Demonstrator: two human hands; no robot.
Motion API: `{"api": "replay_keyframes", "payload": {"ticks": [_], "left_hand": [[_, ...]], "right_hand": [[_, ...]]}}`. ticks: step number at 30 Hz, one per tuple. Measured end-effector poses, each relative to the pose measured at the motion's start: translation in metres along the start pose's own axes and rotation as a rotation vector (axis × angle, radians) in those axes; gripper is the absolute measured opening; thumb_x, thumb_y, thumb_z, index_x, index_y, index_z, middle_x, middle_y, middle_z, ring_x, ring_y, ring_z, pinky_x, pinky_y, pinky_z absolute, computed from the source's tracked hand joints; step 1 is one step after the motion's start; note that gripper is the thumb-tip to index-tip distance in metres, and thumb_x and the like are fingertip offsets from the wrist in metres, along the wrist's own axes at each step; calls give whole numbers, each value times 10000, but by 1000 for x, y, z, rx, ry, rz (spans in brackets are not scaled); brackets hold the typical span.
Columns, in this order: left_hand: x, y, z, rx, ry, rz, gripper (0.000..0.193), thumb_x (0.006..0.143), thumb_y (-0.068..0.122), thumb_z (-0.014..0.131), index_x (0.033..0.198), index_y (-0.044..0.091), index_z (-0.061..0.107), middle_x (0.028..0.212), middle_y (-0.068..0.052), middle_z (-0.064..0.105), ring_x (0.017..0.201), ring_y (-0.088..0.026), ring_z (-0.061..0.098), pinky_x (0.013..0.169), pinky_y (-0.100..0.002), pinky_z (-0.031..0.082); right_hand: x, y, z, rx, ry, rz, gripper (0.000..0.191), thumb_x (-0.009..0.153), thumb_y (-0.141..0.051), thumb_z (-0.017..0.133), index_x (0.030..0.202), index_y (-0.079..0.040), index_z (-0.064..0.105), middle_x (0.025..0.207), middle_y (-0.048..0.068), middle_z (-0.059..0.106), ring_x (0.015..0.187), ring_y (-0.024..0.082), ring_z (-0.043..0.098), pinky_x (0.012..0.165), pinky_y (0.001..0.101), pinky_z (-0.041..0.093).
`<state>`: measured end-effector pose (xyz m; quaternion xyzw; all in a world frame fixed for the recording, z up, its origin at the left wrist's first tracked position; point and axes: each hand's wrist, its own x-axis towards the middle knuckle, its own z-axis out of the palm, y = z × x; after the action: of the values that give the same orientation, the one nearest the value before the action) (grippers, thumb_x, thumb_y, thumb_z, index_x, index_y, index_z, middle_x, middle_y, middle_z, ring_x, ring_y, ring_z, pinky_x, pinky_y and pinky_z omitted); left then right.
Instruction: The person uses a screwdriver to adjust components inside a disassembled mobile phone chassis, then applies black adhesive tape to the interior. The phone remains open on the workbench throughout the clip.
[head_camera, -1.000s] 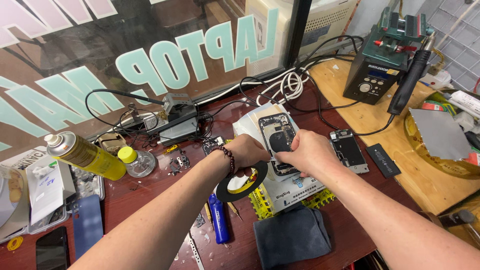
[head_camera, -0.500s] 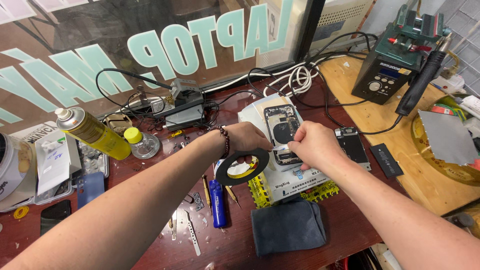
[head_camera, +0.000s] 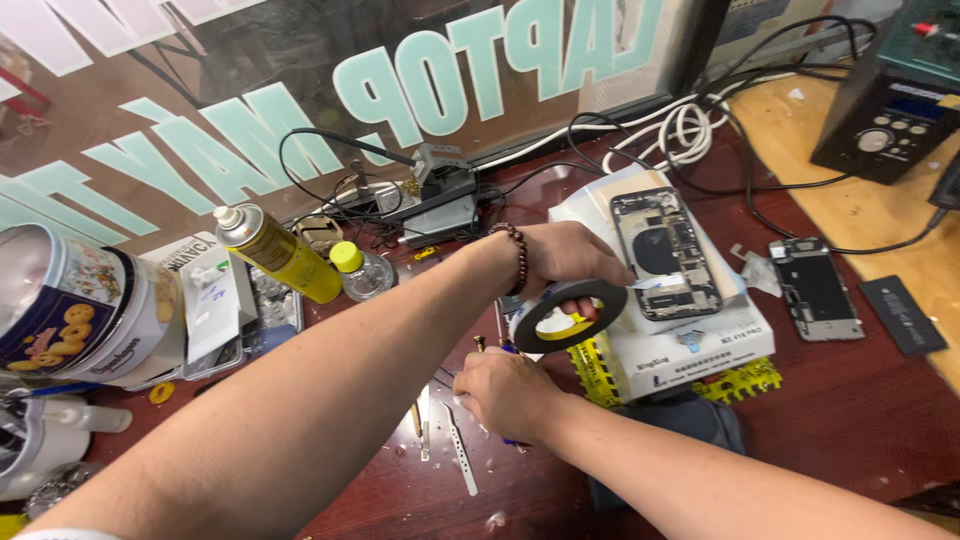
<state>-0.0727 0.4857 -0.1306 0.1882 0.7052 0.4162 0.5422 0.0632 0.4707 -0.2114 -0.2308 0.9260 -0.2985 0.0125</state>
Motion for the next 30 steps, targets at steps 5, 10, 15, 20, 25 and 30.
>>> {"api": "replay_keyframes", "payload": {"ticks": [5,10,15,20,25,30], "left_hand": [[5,-5,1,-7,-26,65,287,885,194,725,1077,-17,755,778,-121,743,523,-151,691,426,-266,568],[5,-8,0,12,-22,90,275,839,178,750,1043,-5,764,747,-135,734,474,-168,676,378,-279,548],[6,-10,0,-4,-32,97,270,841,173,749,998,-46,763,746,-136,737,474,-173,676,370,-279,536],[7,-6,-1,-40,-51,42,224,866,151,727,1001,-26,748,740,-143,736,482,-169,680,373,-269,525],[8,1,6,-202,-70,33,137,882,113,681,948,-1,718,714,-134,714,466,-154,657,358,-257,494],[5,8,9,-46,-26,-41,132,894,110,677,946,5,739,694,-125,707,481,-145,650,370,-239,487]], "right_hand": [[57,5,57,-14,-38,200,260,933,-230,598,1095,-67,720,1126,185,706,1095,364,660,868,491,541],[70,11,77,29,-41,295,294,956,-260,546,1095,-65,717,1173,168,708,1124,353,649,940,479,511],[68,11,66,56,-67,190,410,876,-310,644,1179,-37,691,1252,223,651,1192,422,576,962,524,427],[37,11,20,366,85,11,329,941,-85,527,1232,-48,675,1120,190,726,1021,339,684,892,463,537],[-37,-10,-42,1189,-456,845,440,948,-22,475,1373,-25,586,936,153,726,633,148,682,523,264,565],[-100,-11,-103,1389,-576,820,414,933,-5,549,1346,-1,582,1008,91,716,658,126,644,562,250,533]]}}
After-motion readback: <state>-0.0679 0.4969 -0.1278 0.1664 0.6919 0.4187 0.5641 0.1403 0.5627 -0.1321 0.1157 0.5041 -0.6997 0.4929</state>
